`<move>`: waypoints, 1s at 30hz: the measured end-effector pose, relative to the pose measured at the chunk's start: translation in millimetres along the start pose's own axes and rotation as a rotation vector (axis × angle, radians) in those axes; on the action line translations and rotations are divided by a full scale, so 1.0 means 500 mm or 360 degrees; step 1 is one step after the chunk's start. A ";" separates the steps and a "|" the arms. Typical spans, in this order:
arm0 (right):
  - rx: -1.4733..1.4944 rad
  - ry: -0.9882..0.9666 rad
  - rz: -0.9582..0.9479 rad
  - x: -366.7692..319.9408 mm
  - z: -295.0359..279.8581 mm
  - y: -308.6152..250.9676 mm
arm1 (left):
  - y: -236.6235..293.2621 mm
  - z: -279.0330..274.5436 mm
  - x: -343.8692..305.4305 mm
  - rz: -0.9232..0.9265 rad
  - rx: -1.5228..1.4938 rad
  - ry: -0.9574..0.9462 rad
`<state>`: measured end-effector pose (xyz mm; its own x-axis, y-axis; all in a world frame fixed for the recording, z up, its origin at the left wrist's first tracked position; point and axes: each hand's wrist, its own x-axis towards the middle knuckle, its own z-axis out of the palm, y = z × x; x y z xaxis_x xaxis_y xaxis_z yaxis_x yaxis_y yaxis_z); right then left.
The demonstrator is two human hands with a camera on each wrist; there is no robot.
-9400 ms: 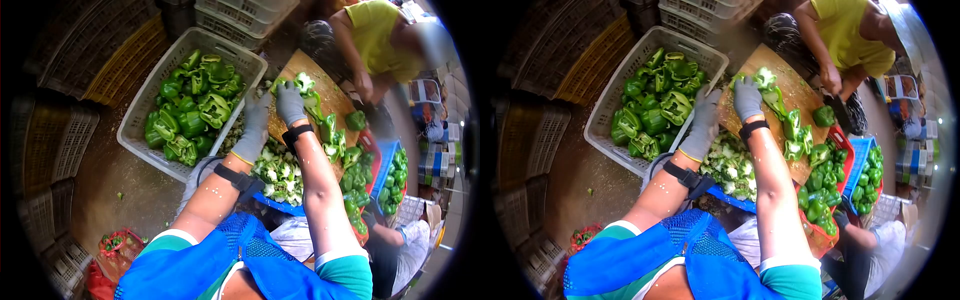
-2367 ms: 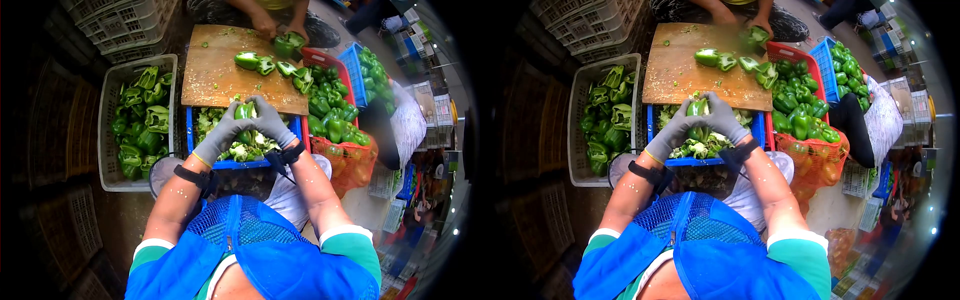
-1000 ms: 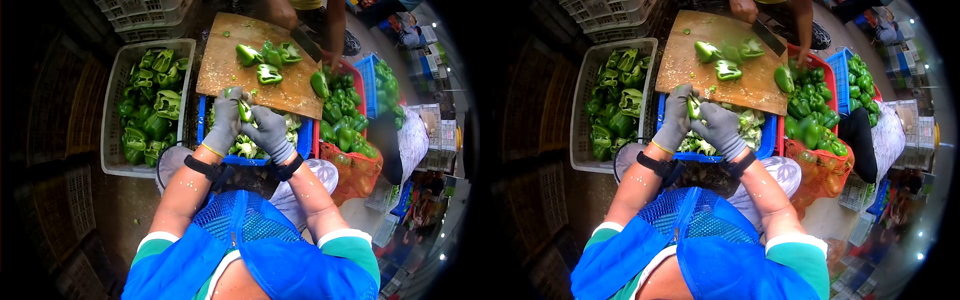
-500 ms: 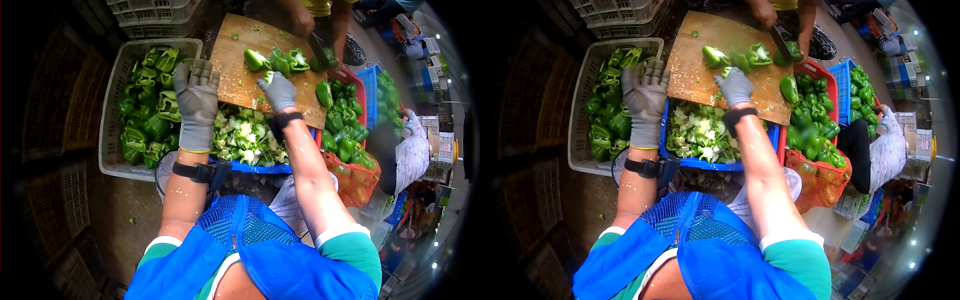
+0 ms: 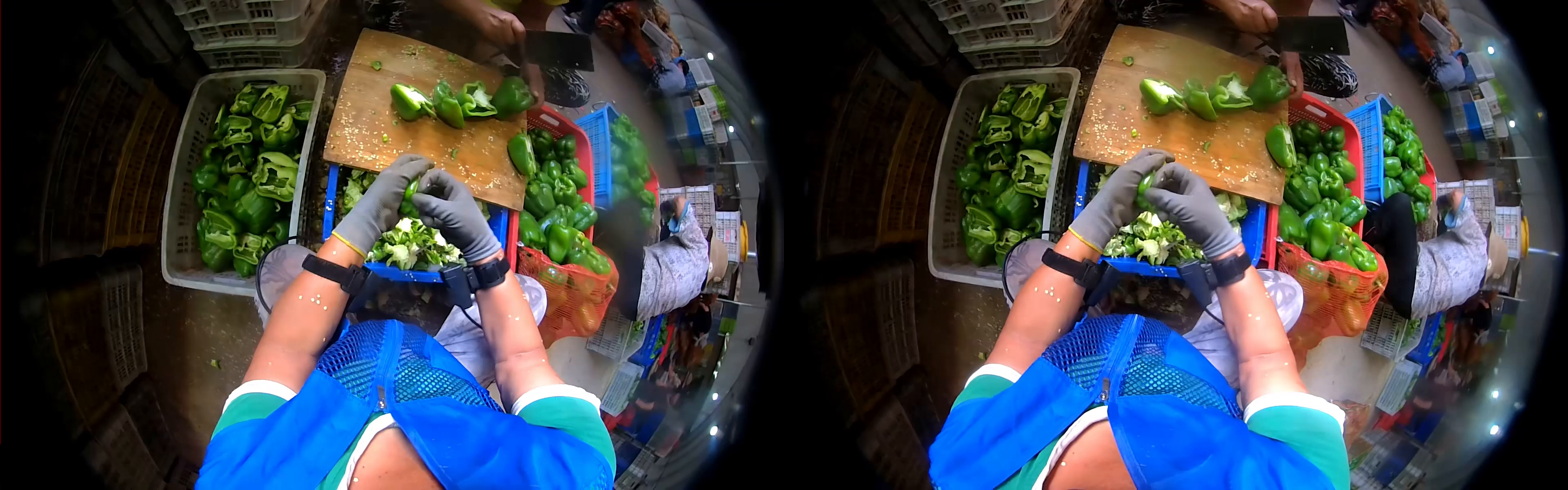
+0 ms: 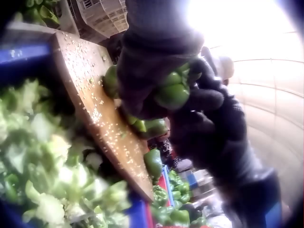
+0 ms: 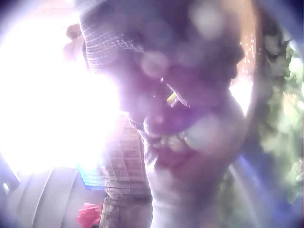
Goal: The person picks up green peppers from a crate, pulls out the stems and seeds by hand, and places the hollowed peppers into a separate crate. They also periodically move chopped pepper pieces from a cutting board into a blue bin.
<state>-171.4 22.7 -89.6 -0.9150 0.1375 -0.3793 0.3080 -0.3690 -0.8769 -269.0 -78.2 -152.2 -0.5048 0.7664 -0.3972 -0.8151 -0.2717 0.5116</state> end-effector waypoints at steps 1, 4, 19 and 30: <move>-0.0054 -0.0031 -0.0054 0.004 0.006 0.003 | 0.000 0.003 0.000 0.0128 0.0111 -0.0008; -0.0388 0.0227 -0.0291 -0.004 0.052 0.008 | 0.012 0.008 -0.016 0.0412 0.0163 0.0358; -0.2452 0.0494 -0.0790 0.263 -0.026 -0.056 | 0.193 -0.014 -0.079 0.1078 -0.0970 0.0358; -0.2822 0.0707 -0.0240 0.427 0.002 -0.021 | 0.104 -0.048 0.011 0.0655 -0.0298 0.0666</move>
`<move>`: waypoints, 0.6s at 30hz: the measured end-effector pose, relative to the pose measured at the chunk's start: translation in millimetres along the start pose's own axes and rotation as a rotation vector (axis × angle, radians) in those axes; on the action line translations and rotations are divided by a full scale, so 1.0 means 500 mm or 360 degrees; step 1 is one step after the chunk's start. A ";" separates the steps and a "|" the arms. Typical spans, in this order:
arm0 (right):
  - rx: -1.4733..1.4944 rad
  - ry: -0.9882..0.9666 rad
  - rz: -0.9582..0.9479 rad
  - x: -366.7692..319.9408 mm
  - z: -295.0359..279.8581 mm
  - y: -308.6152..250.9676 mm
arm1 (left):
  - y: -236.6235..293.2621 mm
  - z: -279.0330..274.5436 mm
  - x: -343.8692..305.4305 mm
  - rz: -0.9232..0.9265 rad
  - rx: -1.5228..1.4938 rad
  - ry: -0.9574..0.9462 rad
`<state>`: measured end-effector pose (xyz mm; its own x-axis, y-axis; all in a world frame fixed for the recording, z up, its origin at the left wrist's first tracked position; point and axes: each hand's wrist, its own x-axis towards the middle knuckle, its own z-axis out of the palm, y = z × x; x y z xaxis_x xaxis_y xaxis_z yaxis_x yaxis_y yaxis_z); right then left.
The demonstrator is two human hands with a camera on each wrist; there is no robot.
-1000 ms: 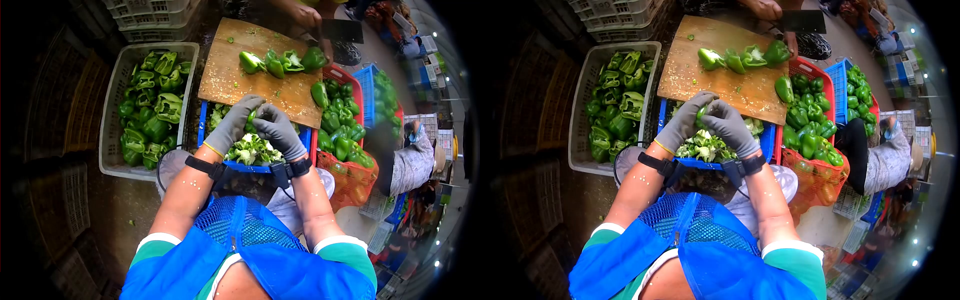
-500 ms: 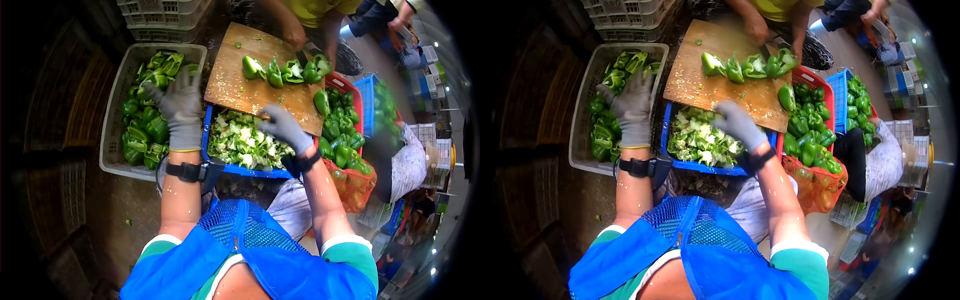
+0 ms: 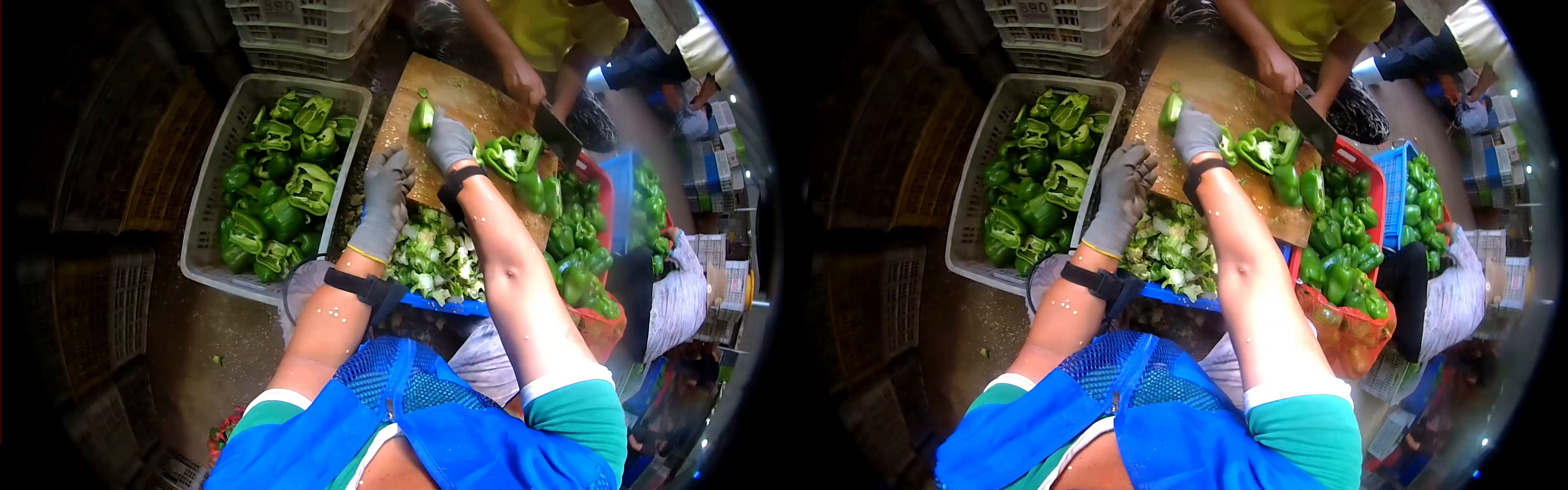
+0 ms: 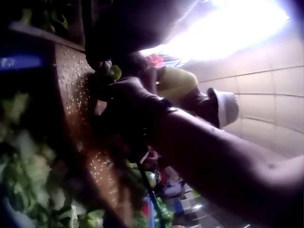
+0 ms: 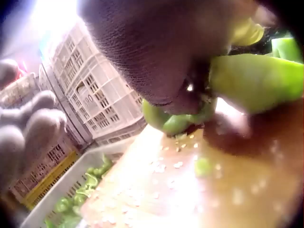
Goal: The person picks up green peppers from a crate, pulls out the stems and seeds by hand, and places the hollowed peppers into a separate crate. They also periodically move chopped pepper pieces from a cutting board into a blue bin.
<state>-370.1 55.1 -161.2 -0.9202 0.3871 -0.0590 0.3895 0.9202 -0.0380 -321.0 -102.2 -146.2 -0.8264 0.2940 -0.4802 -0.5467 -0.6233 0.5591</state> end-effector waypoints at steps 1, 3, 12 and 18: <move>0.0028 0.0001 -0.0068 -0.005 -0.012 -0.002 | -0.006 -0.012 0.010 0.0019 0.0083 -0.0017; 0.0073 -0.0023 -0.0223 -0.044 -0.045 -0.006 | -0.014 -0.011 0.021 0.0132 0.0018 0.0053; 0.1981 -0.0778 -0.0203 -0.279 -0.185 0.055 | -0.026 0.008 -0.027 -0.0389 -0.0308 -0.0781; 0.1872 -0.0429 -0.0205 -0.362 -0.186 0.062 | -0.004 0.031 -0.087 -0.0995 -0.0482 -0.1191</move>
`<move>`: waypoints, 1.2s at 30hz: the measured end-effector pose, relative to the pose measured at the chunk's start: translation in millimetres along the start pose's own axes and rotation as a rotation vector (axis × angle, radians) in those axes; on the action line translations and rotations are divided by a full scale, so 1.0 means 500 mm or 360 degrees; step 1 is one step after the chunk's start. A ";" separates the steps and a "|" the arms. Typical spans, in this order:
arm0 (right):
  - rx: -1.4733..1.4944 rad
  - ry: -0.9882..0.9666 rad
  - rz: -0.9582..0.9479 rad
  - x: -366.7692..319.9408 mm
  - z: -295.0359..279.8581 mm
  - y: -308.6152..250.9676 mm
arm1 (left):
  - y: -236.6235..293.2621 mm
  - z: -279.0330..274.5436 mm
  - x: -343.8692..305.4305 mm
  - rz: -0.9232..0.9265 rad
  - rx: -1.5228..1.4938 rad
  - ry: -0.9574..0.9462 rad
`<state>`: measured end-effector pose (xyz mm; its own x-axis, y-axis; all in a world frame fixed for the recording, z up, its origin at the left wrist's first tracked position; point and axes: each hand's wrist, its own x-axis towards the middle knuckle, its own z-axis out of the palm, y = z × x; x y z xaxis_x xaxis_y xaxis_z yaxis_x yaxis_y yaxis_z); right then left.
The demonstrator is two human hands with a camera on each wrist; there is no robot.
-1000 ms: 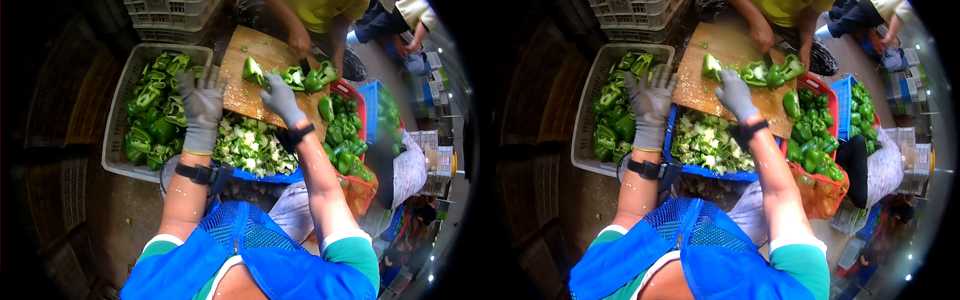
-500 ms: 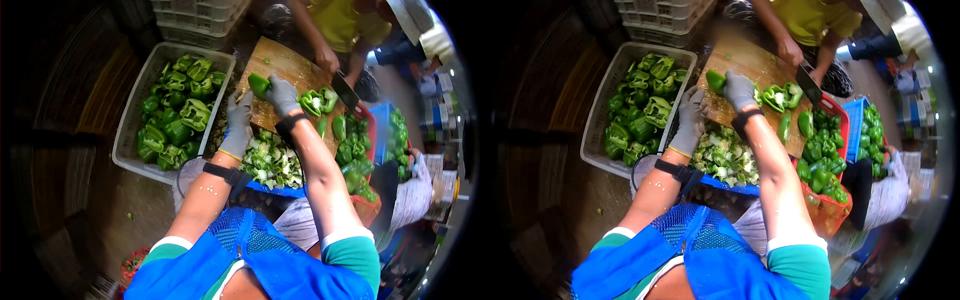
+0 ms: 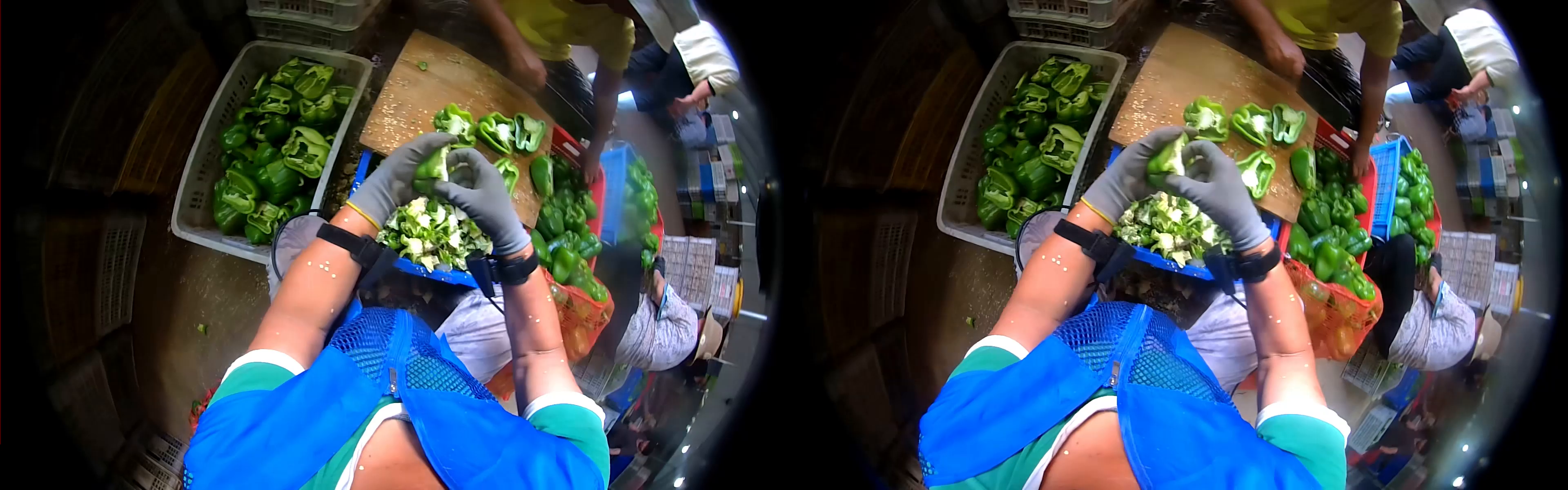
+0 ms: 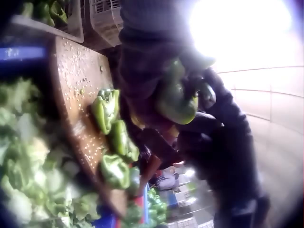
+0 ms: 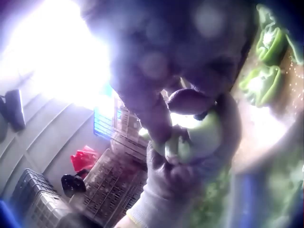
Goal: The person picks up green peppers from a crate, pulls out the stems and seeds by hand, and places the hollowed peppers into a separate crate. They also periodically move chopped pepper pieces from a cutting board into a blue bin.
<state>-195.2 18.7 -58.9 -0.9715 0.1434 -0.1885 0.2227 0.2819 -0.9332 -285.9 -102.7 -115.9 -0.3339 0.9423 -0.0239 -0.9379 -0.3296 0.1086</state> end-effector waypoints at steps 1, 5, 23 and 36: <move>0.0015 0.0058 -0.0046 -0.009 0.011 0.001 | 0.002 0.005 -0.009 -0.0045 -0.0065 -0.0073; 0.0129 0.0208 -0.0078 -0.049 0.038 0.019 | -0.015 -0.028 -0.023 0.0032 0.0084 0.0022; 0.0663 0.1149 -0.0126 -0.158 0.032 0.043 | -0.011 0.136 -0.054 0.1699 0.1280 0.0857; -0.1985 0.0337 0.0370 0.020 -0.173 0.277 | 0.273 0.613 -0.314 0.0356 0.3730 0.0620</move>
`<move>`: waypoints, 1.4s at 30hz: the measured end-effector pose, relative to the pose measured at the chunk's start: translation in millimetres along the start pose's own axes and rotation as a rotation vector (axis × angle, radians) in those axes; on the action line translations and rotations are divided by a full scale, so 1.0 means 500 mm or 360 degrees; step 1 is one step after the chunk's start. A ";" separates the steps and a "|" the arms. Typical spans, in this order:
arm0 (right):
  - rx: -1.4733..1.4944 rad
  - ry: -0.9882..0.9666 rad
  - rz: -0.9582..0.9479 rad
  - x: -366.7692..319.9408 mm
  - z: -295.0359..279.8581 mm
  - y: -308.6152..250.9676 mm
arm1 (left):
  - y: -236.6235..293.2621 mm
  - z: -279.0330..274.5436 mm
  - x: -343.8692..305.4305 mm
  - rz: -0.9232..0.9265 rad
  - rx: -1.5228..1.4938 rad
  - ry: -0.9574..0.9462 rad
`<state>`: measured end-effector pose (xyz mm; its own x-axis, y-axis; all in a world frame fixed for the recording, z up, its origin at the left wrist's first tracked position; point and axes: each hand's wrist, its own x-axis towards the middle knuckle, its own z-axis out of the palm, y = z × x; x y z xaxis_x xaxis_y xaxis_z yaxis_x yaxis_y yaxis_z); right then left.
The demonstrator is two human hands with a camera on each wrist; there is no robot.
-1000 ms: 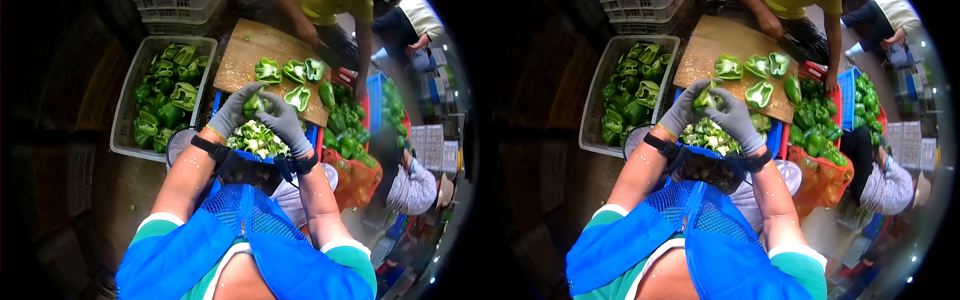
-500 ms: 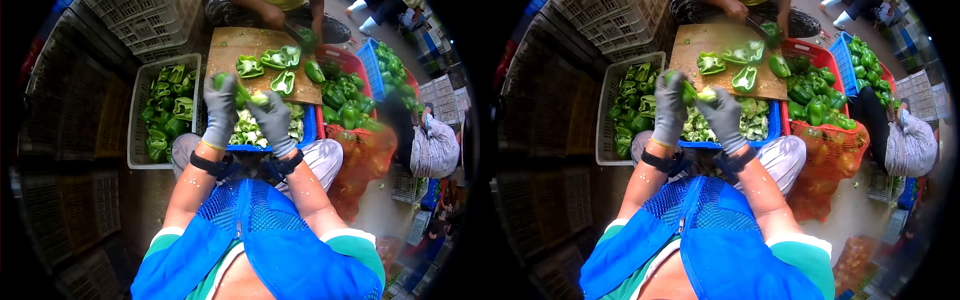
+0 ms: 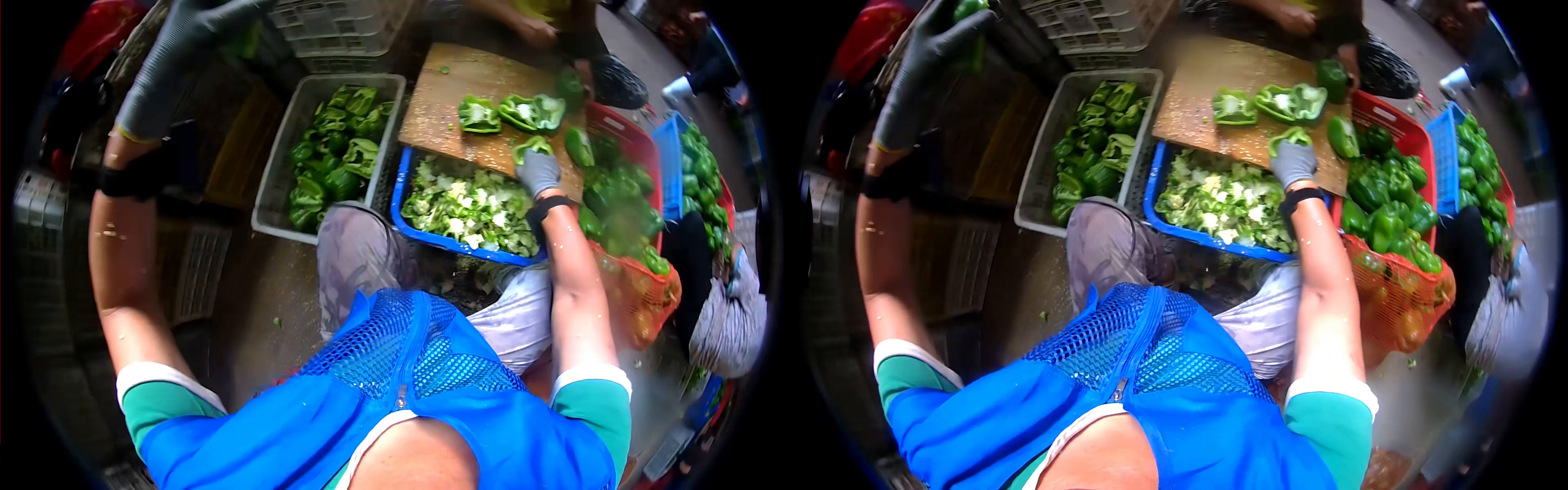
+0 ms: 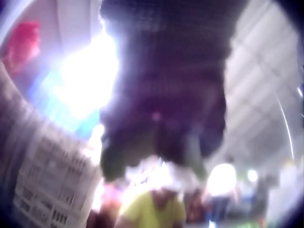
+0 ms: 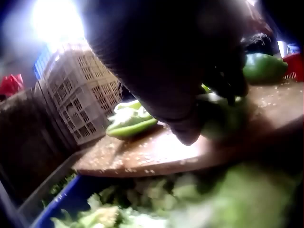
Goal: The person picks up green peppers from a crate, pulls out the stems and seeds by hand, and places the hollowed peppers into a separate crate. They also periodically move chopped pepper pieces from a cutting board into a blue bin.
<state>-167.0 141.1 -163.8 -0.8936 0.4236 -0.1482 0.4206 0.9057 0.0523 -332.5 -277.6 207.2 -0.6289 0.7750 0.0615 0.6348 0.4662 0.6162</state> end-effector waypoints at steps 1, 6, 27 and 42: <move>-0.0030 -0.0010 0.0042 -0.002 -0.002 -0.007 | 0.025 -0.021 -0.032 -0.0040 0.0104 -0.0060; 0.0188 -0.0111 -0.0067 -0.003 0.008 -0.008 | 0.093 -0.067 -0.114 -0.0157 0.0165 0.0082; 0.1650 0.0424 -0.0427 -0.313 -0.175 -0.223 | -0.048 0.743 -0.019 -0.0840 -0.2528 0.0867; 0.0229 0.0082 -0.0324 0.194 -0.108 -0.244 | -0.216 0.555 -0.109 -0.0772 -0.1337 0.0984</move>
<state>-313.4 72.6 -131.3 -0.9675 0.2361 -0.0903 0.2456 0.9625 -0.1153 -242.1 -252.0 -80.7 -0.9854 0.1418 -0.0939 -0.0881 0.0468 0.9950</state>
